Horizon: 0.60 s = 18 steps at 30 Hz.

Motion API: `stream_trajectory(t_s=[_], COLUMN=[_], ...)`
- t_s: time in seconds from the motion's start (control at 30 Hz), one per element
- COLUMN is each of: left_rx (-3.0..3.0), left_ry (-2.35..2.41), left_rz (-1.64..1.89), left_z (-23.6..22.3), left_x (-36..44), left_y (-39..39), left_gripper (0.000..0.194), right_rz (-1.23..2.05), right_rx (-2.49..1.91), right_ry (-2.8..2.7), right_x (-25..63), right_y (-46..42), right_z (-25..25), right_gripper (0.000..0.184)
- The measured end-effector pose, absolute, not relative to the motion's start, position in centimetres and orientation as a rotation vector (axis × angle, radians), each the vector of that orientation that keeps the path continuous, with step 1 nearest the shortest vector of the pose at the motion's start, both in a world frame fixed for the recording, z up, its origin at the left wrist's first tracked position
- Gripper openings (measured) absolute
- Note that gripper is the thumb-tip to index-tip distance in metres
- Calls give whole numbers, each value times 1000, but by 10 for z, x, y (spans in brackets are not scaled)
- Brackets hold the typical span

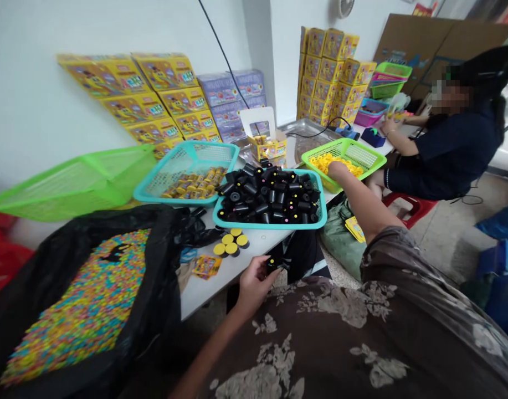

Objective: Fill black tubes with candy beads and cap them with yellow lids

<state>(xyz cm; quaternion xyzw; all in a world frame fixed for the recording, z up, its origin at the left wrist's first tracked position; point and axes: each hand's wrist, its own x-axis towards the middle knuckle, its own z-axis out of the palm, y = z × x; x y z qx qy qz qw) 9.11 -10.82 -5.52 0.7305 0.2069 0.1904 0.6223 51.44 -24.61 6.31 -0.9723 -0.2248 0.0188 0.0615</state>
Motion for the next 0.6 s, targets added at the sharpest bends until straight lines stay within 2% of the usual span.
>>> stream_trajectory(t_s=[0.17,0.3,0.33,0.4,0.5,0.6], left_rx=[1655,1612,1607,1587,1573,1573], left_ry=[474,453,444,418,380,342], left_rz=[490,600,611,616,612,617], left_z=[-59,-58,-58,-58,-59,-58], left_x=[88,90,90,92,93,93], left_y=[-108,-110,-111,-111,-112,-113], left_gripper=[47,47,46,45,42,42], right_rz=[-63,-183,-238,-381,-37,545], right_rx=[-2730,-2451,-2339,-1788,-1418,-1412], right_ry=[-314,-300,-306,-281,-487,-562], right_x=[496,456,441,400,320,244], right_y=[-265,-283,-286,-287,-280,-260], right_z=[84,90,88,80,61,36], right_gripper=[23,35,35,30,32,28])
